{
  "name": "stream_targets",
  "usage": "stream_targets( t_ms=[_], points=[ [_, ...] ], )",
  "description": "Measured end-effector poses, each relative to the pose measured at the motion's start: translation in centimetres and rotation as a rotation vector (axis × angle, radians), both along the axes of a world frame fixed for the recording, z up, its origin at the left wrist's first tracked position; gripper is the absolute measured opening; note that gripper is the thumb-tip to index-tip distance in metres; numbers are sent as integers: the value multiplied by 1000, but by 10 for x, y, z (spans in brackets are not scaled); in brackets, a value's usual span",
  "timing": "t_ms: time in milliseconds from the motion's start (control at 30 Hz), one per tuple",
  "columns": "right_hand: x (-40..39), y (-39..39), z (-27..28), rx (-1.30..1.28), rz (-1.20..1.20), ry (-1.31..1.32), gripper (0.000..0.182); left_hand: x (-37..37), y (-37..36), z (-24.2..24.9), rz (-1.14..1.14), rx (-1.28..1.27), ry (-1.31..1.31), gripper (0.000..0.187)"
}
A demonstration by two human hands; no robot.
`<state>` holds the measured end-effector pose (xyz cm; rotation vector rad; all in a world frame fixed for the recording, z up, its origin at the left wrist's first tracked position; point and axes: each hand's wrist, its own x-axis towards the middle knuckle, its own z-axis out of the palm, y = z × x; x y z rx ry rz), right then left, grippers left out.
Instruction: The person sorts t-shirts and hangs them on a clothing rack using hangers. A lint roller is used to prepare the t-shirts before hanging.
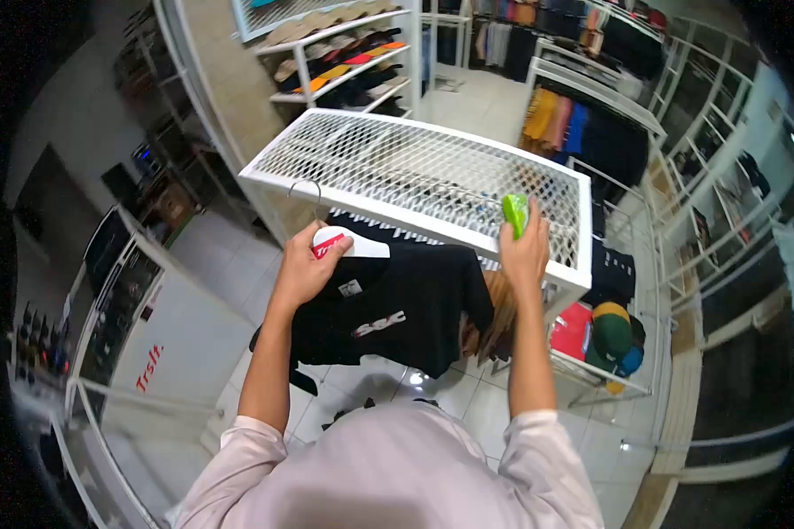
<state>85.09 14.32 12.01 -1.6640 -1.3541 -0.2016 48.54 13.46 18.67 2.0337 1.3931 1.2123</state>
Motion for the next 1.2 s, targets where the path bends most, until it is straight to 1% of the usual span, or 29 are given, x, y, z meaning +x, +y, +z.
stream_targets(
  t_ms=[33, 67, 100, 133, 167, 233, 300, 333, 367, 400, 467, 500, 567, 633, 667, 700, 733, 767, 800, 833, 900, 933, 967, 1000, 1033, 1100, 1133, 1167, 1200],
  points=[
    [-38, -17, 15, 67, 116, 69, 64, -8, -3, 0, 34, -9, -1, 31],
    [-71, -24, 11, 186, 200, 54, 64, -15, -5, 4, 47, -39, -41, 29],
    [-112, -49, 29, 81, 282, 112, 65, -20, -7, 5, 54, -70, -76, 28],
    [-138, -53, 18, 147, 359, 31, 66, -23, -8, 5, 64, -36, -65, 28],
    [-166, -64, 21, 76, 434, 69, 68, -26, -9, 6, 73, -37, -56, 28],
    [-196, -58, -1, 166, 536, -17, 78, -29, -10, 11, 61, -101, -73, 27],
    [-190, -44, -20, 198, 411, -53, 79, -39, -13, 15, 63, -118, -58, 27],
    [-182, -36, -29, 172, 265, -26, 78, -45, -14, 16, 72, -138, -56, 26],
    [-167, -30, -37, 133, 163, 29, 73, -48, -13, 16, 66, -138, -55, 26],
    [-150, -26, -42, 1, 54, 71, 68, -51, -13, 15, 75, -100, -103, 26],
    [-117, -26, -55, -16, -58, 211, 61, -57, -5, 9, 53, -33, -171, 25],
    [-112, -29, -50, 135, -110, 158, 63, -59, 0, 8, 40, -33, -177, 25],
    [-113, -41, -47, 286, -108, 115, 63, -58, 11, 6, -25, -117, -192, 25],
    [-146, -60, -17, 234, -64, 30, 66, -48, 25, 5, -109, -122, -188, 25],
    [-165, -68, -10, 224, 2, 32, 69, -43, 30, 4, -164, -112, -180, 25],
    [-181, -71, -13, 235, 56, -25, 74, -39, 35, 3, -193, -123, -180, 25],
    [-190, -72, -15, 229, 25, -27, 74, -36, 40, 3, -250, -126, -202, 25],
    [-199, -72, -19, 229, 53, -97, 76, -34, 46, 2, -310, -128, -222, 24],
    [-208, -71, -24, 226, 78, -167, 79, -34, 54, -6, -354, -58, -278, 23],
    [-204, -69, -37, 180, -21, -85, 77, -40, 59, -5, -392, -65, -273, 23],
    [-196, -67, -49, 167, -353, 72, 71, -57, 69, -1, -411, -152, -242, 22],
    [-187, -70, -63, 133, -471, 126, 68, -65, 80, -10, -394, -172, -256, 23],
    [-177, -75, -78, 106, -591, 180, 66, -75, 86, -8, -443, -240, -295, 24],
    [-175, -83, -87, 107, -631, 241, 66, -83, 92, -10, -466, -226, -294, 24],
    [-187, -89, -81, 123, -666, 233, 66, -87, 98, -12, -488, -204, -296, 25],
    [-218, -101, -64, 247, -615, 50, 66, -88, 106, -15, -547, -199, -287, 25],
    [-247, -102, -44, 214, -563, 11, 67, -91, 105, -19, -572, -212, -264, 25],
    [-272, -102, -38, 173, -523, 36, 70, -92, 104, -21, -611, -227, -257, 25],
    [-289, -101, -36, 181, -448, -55, 75, -90, 102, -21, -644, -259, -225, 27]
  ],
)
